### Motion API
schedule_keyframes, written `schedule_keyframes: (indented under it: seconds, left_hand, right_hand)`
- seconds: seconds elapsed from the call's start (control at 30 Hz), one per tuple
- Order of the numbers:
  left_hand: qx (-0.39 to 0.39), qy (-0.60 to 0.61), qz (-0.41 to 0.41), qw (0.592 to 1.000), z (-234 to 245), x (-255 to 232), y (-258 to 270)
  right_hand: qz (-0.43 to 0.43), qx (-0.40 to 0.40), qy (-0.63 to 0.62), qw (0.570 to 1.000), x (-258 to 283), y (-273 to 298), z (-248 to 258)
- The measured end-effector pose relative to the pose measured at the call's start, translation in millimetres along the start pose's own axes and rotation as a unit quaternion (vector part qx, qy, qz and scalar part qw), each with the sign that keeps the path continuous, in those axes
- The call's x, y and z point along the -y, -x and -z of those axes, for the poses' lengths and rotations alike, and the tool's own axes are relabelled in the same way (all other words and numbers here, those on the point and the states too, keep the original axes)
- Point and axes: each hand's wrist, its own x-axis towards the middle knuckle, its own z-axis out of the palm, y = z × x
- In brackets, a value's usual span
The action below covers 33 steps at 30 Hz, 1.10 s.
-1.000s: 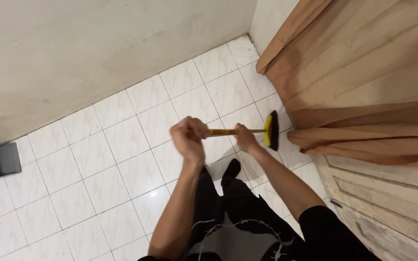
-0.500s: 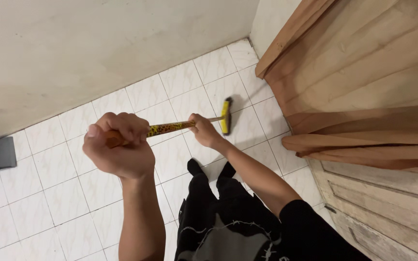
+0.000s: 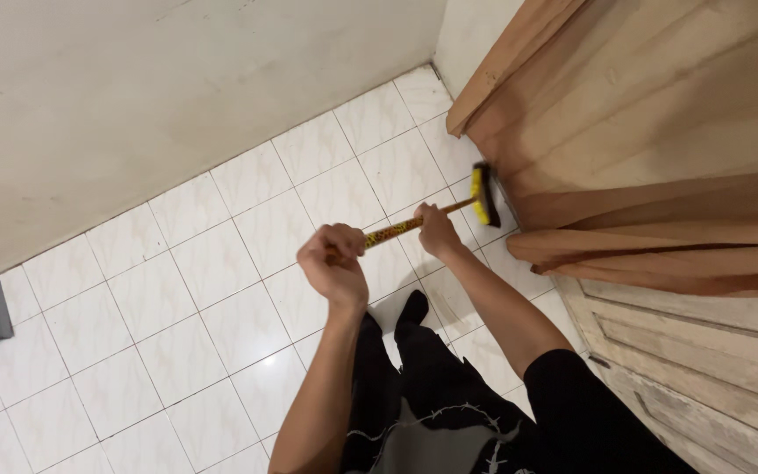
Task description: The person uses a broom to sweep the tiled floor in a corner, moving dirt toward a dustpan and occasionally tapping the broom against a wooden door.
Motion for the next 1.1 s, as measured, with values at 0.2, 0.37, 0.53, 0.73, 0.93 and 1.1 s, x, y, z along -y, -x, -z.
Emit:
schedule_keyframes:
  seconds: [0.2,0.37,0.53,0.73,0.93,1.1]
  left_hand:
    - [0.02,-0.053,-0.064,0.996,22,-54,-7]
    - [0.037,-0.146,-0.107,0.983,38,-135,-22]
    - [0.014,-0.137,-0.154,0.978,55,-182,-43]
    - [-0.019,-0.007,-0.106,0.994,86,-184,-64]
    - [0.012,0.021,-0.064,0.998,71,-74,-59]
    - [0.062,0.012,0.006,0.998,55,-8,-33]
  right_hand:
    - [0.096,-0.031,-0.085,0.991,40,10,-57]
    - [0.137,-0.018,-0.144,0.98,134,15,-105]
    - [0.158,0.049,-0.134,0.977,204,23,-101]
    - [0.146,0.06,-0.064,0.985,198,8,-67]
    - [0.024,0.061,0.053,0.996,116,-25,-17]
    - [-0.053,0.06,0.076,0.994,47,-43,-19]
